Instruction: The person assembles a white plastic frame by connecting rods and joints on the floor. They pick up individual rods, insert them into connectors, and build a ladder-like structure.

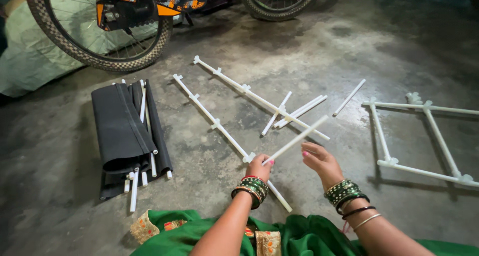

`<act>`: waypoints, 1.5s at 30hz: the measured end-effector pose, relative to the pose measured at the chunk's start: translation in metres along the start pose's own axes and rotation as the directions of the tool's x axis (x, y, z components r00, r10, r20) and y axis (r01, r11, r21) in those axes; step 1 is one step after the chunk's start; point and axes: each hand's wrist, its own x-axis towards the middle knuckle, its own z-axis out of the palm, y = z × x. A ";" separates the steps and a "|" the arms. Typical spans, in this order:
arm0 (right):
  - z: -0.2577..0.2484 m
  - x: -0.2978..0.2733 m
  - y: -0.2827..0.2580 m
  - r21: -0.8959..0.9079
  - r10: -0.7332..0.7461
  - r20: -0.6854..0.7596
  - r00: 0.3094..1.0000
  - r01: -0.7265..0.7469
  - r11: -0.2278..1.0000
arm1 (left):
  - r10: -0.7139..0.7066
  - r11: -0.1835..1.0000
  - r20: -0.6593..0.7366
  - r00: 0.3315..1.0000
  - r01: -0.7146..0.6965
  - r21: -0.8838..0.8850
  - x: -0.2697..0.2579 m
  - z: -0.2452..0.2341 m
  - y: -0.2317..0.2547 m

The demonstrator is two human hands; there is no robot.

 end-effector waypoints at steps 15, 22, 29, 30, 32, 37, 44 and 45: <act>-0.085 0.100 0.036 -0.968 -0.194 -0.057 0.979 -0.006 0.251 | -0.112 0.993 -0.321 0.940 0.119 0.000 0.038 -0.015 -0.044; -0.044 0.117 0.044 -0.951 -0.015 -0.137 0.990 -0.127 0.281 | -0.207 0.978 -0.299 0.932 0.202 -0.047 0.041 -0.025 -0.043; 0.013 0.112 0.040 -0.778 0.321 -0.022 0.947 -0.217 0.589 | -0.215 0.976 -0.328 0.920 0.217 -0.031 0.043 -0.022 -0.056; 0.015 0.109 0.036 -0.738 0.326 -0.030 0.945 -0.240 0.631 | -0.229 0.973 -0.321 0.919 0.229 -0.038 0.041 -0.023 -0.056; 0.019 0.107 0.025 -0.638 0.328 -0.040 0.944 -0.277 0.718 | -0.243 0.969 -0.314 0.918 0.244 -0.039 0.042 -0.032 -0.051; -0.030 0.078 -0.017 -0.891 0.044 -0.148 0.988 -0.153 0.427 | -0.225 0.974 -0.282 0.933 0.216 -0.065 0.033 -0.035 -0.032; -0.110 0.032 -0.033 -0.812 0.076 -0.307 0.949 -0.303 0.499 | -0.078 0.997 -0.200 0.977 0.080 0.003 0.025 -0.026 -0.010; -0.121 0.028 -0.027 -0.799 0.075 -0.319 0.945 -0.311 0.515 | -0.113 0.994 -0.186 0.976 0.112 -0.014 0.024 -0.025 -0.008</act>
